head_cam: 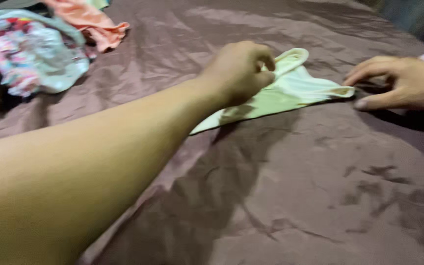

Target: The person folds a light blue garment and a yellow tank top on a bed. They flatten each item by hand and fold them into smaller rectangles before placing them on a stack.

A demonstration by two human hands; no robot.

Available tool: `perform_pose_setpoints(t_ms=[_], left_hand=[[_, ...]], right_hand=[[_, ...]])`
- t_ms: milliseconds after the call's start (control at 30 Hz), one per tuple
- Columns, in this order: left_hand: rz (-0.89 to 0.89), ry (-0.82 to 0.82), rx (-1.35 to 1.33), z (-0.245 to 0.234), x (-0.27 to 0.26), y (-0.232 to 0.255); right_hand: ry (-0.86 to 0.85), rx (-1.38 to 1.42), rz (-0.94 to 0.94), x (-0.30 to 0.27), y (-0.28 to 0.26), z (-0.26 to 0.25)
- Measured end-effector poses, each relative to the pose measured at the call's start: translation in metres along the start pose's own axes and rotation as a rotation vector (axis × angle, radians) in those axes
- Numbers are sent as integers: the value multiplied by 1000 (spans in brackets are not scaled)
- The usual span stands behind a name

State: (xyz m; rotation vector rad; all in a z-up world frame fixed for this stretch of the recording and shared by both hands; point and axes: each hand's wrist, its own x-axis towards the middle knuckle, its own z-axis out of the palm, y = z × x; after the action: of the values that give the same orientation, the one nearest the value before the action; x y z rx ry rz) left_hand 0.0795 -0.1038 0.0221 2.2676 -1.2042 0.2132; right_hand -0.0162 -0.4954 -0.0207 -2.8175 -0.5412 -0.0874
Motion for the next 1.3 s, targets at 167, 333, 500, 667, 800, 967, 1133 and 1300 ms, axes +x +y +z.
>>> perform_pose_setpoints(t_ms=[167,333,500,667,800,967,1133,1300], left_hand=[[-23,-121,42,37,16,28],[-271,-254,-72,32,13,29],[-309,-242,-225,33,19,27],[-249,-158,-235,29,10,27],[-198,-177,-128,26,2,33],[-143,-111,-168,28,0,32],[-78,-47,-190,37,3,20],[-66,-78,-181,41,3,14]], right_hand=[[80,191,235,-2,-43,-4],[187,586,412,4,-69,-2],[209,599,585,11,-73,2],[195,692,540,15,-63,0],[207,743,520,28,-64,-9],[181,501,548,71,-76,-12],[14,289,587,113,-80,-7],[14,361,543,122,-87,-11]])
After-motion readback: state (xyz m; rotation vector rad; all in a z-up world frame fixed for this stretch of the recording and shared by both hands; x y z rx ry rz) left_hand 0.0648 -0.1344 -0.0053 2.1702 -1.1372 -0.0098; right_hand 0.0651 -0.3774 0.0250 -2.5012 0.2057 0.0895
